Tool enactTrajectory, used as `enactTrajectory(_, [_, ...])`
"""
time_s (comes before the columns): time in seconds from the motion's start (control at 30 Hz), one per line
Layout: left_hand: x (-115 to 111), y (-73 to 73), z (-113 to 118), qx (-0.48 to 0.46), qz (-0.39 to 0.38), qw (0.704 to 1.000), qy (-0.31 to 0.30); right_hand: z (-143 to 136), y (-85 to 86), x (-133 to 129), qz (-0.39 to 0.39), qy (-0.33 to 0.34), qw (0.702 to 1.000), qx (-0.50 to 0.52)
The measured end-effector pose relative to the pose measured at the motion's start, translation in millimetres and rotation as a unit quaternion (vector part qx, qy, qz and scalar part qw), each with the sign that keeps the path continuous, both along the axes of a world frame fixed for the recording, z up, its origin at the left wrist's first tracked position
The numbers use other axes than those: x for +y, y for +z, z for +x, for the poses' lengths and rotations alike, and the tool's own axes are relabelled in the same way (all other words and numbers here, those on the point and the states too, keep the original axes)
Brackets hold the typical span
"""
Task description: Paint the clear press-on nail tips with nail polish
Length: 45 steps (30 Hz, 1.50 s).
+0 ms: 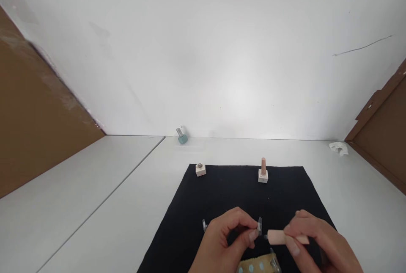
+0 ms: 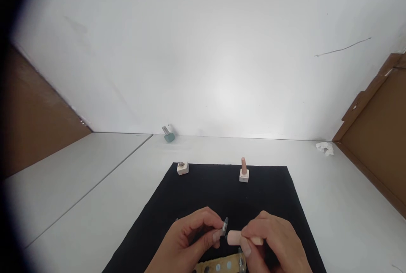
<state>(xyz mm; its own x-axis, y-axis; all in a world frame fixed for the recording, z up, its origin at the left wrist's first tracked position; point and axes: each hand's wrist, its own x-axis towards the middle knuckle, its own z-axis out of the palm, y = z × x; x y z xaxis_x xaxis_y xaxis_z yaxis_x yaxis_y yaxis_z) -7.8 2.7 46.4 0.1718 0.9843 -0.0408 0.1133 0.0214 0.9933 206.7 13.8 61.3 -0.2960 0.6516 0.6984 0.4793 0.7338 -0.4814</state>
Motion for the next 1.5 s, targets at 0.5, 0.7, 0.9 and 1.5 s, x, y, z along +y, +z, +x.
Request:
enactTrajectory(0.5, [-1, -0.5, -1, 0.000, -0.037, 0.999, -0.005, 4, 4.3, 7, -0.064, 0.003, 0.998, -0.020])
enactTrajectory(0.7, [-2, -4.5, -4, 0.046, 0.039, 0.998, -0.018, 2, 0.6, 2, -0.059, 0.040, 0.997, 0.002])
enactTrajectory(0.9, [-2, -4.6, -2, 0.056, 0.062, 0.996, -0.016, 5, 4.8, 7, -0.069, 0.030, 0.997, -0.015])
enactTrajectory(1.5, [-2, -2.7, -1, 0.050, 0.069, 0.996, -0.018, 12, 2.0, 15, -0.047, -0.128, 0.991, -0.005])
